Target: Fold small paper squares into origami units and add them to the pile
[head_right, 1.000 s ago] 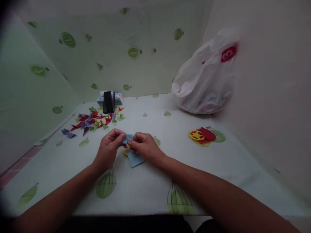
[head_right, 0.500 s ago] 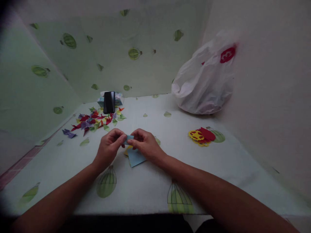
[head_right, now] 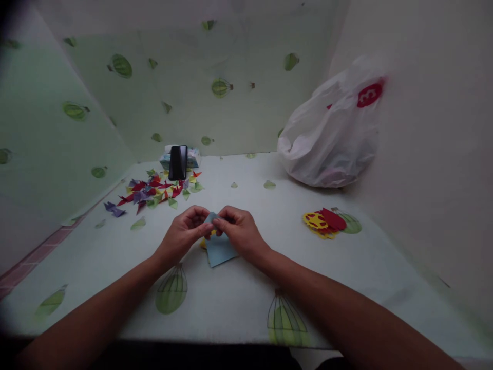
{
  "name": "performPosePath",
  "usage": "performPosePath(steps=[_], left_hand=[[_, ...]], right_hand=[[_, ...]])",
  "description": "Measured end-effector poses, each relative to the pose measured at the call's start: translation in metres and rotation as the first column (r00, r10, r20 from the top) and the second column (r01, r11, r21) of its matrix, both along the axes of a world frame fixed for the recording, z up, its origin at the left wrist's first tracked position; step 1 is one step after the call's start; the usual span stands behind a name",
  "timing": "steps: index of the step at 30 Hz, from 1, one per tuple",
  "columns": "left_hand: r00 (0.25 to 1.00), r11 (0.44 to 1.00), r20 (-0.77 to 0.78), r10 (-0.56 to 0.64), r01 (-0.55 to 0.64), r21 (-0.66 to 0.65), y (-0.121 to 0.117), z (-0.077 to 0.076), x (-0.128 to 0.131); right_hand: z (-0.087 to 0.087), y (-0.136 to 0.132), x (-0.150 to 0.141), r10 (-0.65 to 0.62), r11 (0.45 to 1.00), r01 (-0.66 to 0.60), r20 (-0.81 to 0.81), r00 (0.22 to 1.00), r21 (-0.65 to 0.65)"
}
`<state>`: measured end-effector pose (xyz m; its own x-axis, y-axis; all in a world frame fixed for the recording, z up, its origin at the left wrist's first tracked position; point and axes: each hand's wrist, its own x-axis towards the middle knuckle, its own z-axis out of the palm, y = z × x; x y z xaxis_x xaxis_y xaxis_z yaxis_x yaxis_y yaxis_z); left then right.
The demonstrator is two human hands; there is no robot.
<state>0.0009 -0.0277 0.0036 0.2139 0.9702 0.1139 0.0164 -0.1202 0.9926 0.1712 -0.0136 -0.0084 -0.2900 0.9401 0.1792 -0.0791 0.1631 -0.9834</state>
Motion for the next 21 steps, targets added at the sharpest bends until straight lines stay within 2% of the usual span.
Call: performPosePath(steps=[3,5,9,13,21], left_hand=[[1.000,1.000,-0.008,0.007,-0.007,-0.007,-0.0012,0.0015,0.0016],[0.999,1.000,-0.019,0.027,-0.027,0.010,-0.0015,0.0032,0.0012],[0.998,0.998,0.004,0.062,-0.062,0.030,-0.0005,0.0039,-0.0013],[0.998,0.999,0.060,0.031,-0.030,-0.016,0.0012,0.0020,-0.0030],[0.999,0.999,0.025,0.033,-0.033,-0.008,0.0026,0.0031,-0.0053]], right_hand=[[-0.0020,-0.0004,-0.0016,0.022,0.999,-0.025,-0.114,0.993,-0.026],[-0.0017,-0.0008,-0.0020,0.029,0.999,-0.035,-0.134,0.991,-0.041],[-0.0009,-0.0010,-0.0014,0.022,0.997,-0.029,-0.107,0.994,-0.069],[-0.0028,0.0002,0.0003,0.055,0.994,-0.062,-0.073,0.996,-0.091],[0.0037,0.0003,0.0029,0.025,1.000,-0.025,0.041,0.999,-0.014]])
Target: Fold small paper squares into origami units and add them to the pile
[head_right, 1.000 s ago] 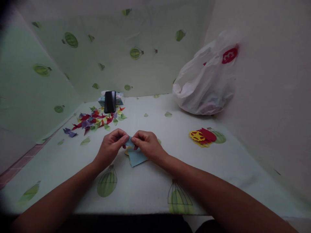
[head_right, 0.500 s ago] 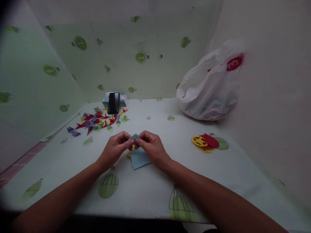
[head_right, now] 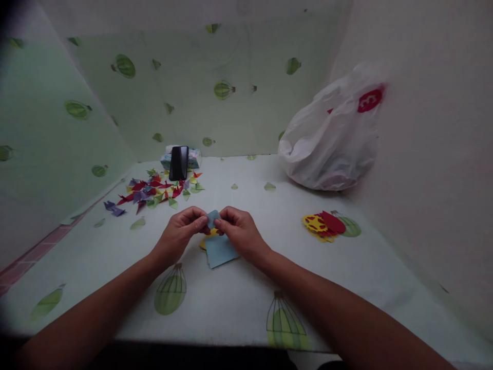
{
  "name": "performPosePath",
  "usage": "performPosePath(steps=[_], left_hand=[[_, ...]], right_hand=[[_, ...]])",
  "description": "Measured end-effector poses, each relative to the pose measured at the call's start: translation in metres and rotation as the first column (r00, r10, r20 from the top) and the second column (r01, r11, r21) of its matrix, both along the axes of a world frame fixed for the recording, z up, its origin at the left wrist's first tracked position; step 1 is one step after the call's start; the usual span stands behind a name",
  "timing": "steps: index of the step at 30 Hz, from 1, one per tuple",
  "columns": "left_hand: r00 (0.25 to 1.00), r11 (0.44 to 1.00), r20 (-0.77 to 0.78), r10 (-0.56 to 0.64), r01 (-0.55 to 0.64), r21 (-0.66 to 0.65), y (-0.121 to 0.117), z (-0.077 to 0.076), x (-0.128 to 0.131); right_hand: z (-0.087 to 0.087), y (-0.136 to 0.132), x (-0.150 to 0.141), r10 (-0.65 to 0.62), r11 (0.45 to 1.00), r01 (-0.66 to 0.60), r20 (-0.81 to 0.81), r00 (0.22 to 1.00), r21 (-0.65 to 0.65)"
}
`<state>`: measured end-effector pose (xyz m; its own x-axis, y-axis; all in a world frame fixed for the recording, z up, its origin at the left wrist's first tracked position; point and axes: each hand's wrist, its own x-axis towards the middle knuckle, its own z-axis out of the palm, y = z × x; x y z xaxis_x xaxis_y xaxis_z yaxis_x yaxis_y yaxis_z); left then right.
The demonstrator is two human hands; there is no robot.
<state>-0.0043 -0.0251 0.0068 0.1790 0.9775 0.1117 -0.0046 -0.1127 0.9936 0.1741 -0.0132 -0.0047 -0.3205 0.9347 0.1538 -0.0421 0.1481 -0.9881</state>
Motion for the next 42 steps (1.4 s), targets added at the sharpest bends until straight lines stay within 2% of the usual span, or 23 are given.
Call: performPosePath(steps=[4,11,20,30,36,42], left_hand=[[0.999,0.999,-0.052,0.016,-0.015,0.032,0.0010,-0.0007,-0.0005],[0.999,0.994,-0.010,0.051,-0.050,0.098,-0.0002,-0.0007,0.0030],[0.998,0.990,0.002,0.057,-0.057,0.127,0.0009,-0.0020,0.0019],[0.998,0.991,-0.038,0.045,-0.040,0.126,0.0011,-0.0009,0.0008],[1.000,0.997,0.018,0.024,-0.025,0.074,0.0019,-0.0039,-0.0002],[0.999,0.999,0.049,-0.004,0.002,0.039,0.0041,-0.0050,-0.0023]], right_hand=[[0.0013,0.0011,0.0012,-0.004,1.000,0.004,0.014,1.000,0.028],[0.0034,0.0001,0.0028,0.007,0.999,-0.010,0.064,0.998,0.043],[0.0019,0.0012,0.0032,0.069,0.998,-0.069,-0.047,0.997,-0.011],[0.0046,0.0018,0.0040,0.040,0.999,-0.040,0.039,0.998,0.007],[0.0049,0.0012,0.0047,0.079,0.997,-0.079,-0.011,0.997,-0.004],[0.0074,0.0005,0.0044,0.091,0.996,-0.091,0.024,0.996,-0.002]])
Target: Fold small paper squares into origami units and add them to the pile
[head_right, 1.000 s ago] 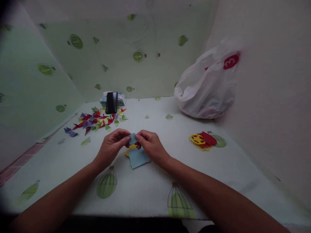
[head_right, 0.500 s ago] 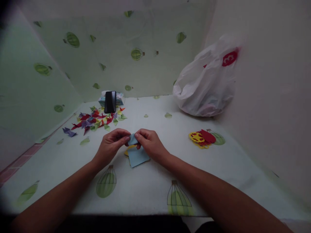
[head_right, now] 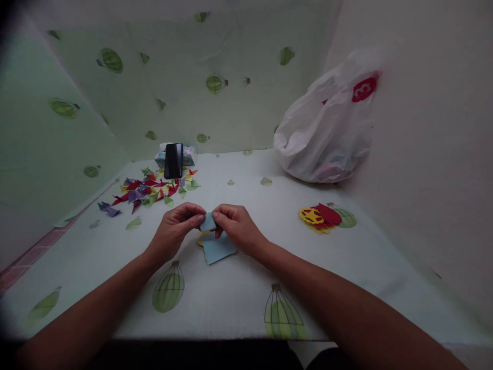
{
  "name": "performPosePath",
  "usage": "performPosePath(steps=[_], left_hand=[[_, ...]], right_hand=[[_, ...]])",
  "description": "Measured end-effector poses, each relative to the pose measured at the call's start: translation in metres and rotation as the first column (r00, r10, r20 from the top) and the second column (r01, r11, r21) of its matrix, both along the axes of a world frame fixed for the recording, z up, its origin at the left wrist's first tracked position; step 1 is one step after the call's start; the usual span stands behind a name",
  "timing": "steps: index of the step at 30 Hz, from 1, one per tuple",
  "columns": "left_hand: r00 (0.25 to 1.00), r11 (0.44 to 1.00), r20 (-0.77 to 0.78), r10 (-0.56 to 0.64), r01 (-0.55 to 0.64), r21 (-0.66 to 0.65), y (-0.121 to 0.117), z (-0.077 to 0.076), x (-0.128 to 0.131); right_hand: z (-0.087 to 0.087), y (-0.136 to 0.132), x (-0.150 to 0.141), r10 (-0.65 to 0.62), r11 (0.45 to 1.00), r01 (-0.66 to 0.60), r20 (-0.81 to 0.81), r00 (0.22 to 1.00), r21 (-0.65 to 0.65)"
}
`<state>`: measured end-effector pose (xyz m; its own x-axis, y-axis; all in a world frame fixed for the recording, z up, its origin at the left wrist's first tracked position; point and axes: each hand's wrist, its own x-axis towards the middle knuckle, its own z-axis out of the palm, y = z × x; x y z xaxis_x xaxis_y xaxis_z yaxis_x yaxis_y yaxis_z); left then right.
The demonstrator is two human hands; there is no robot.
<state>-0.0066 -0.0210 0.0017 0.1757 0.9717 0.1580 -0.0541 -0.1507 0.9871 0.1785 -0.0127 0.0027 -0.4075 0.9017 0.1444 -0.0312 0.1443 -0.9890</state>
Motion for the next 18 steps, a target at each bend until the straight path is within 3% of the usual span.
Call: performPosePath(steps=[12,18], left_hand=[[0.995,0.999,-0.084,-0.046,0.047,0.014,0.0011,0.0014,-0.0009],[0.978,0.998,-0.208,-0.010,0.021,0.053,-0.0003,0.0039,-0.0008]], right_hand=[[0.0027,-0.0001,0.0002,-0.040,0.995,0.027,0.139,0.989,0.091],[0.0017,0.0009,0.0008,0.016,0.998,-0.022,0.101,0.995,0.057]])
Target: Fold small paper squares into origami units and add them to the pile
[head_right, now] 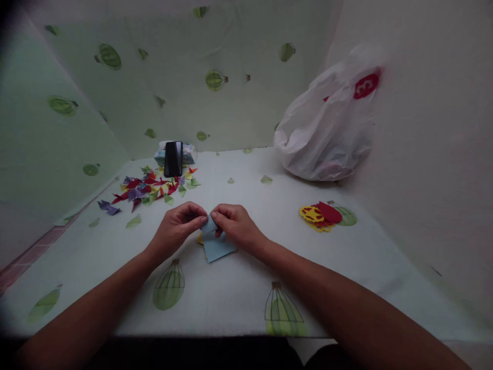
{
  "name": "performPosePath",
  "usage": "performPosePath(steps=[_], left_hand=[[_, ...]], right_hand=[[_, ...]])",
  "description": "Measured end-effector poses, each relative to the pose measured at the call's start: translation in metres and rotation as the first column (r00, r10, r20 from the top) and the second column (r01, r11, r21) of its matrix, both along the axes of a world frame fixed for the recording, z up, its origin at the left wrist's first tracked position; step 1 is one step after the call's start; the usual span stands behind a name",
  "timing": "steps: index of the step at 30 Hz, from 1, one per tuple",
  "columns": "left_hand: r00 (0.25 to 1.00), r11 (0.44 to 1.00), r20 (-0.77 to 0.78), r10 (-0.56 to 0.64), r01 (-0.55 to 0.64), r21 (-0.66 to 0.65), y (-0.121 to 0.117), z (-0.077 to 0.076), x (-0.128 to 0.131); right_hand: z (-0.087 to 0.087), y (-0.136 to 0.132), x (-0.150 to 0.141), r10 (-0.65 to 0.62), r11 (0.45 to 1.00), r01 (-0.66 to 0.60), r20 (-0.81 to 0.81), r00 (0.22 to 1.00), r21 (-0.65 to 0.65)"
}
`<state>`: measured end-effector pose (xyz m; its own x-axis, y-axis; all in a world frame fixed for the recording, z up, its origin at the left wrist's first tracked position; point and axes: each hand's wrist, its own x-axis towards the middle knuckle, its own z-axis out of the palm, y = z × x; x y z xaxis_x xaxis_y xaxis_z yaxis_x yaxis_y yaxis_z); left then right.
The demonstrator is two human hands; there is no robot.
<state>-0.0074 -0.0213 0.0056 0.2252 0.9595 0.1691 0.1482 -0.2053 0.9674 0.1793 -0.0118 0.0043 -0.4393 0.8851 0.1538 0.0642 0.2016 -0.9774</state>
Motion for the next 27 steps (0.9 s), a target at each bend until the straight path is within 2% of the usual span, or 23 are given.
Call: performPosePath(steps=[3,5,9,13,15,17,22,27], left_hand=[[0.996,0.999,-0.092,0.011,-0.007,0.052,-0.0004,-0.0014,-0.0005],[0.995,0.998,-0.097,0.012,-0.006,0.065,-0.0004,-0.0025,-0.0006],[1.000,0.999,0.028,-0.005,0.006,-0.049,-0.0011,-0.0034,0.0020],[0.997,0.975,-0.020,-0.073,0.067,-0.212,-0.0028,-0.0041,0.0058],[0.997,0.968,-0.016,-0.079,0.073,-0.241,-0.0036,-0.0045,0.0063],[0.995,0.972,-0.006,-0.095,0.092,-0.218,-0.0041,-0.0046,0.0059],[0.988,0.963,0.060,-0.144,0.154,-0.222,-0.0037,-0.0042,0.0043],[0.986,0.946,0.115,-0.121,0.150,-0.286,-0.0034,-0.0063,0.0050]], right_hand=[[-0.0013,0.0008,-0.0002,0.021,1.000,-0.021,-0.002,1.000,0.002],[-0.0017,0.0009,-0.0006,0.013,1.000,-0.013,0.006,1.000,0.000],[-0.0001,-0.0007,-0.0015,-0.070,0.998,0.069,0.020,0.997,0.012],[0.0012,-0.0031,-0.0018,-0.167,0.982,0.164,0.023,0.986,0.096],[0.0014,-0.0042,-0.0019,-0.199,0.973,0.193,0.033,0.979,0.126],[0.0019,-0.0052,-0.0020,-0.221,0.967,0.214,0.042,0.974,0.140],[0.0031,-0.0066,-0.0021,-0.220,0.973,0.219,0.011,0.975,0.067],[0.0014,-0.0033,-0.0012,-0.195,0.980,0.193,-0.040,0.980,-0.040]])
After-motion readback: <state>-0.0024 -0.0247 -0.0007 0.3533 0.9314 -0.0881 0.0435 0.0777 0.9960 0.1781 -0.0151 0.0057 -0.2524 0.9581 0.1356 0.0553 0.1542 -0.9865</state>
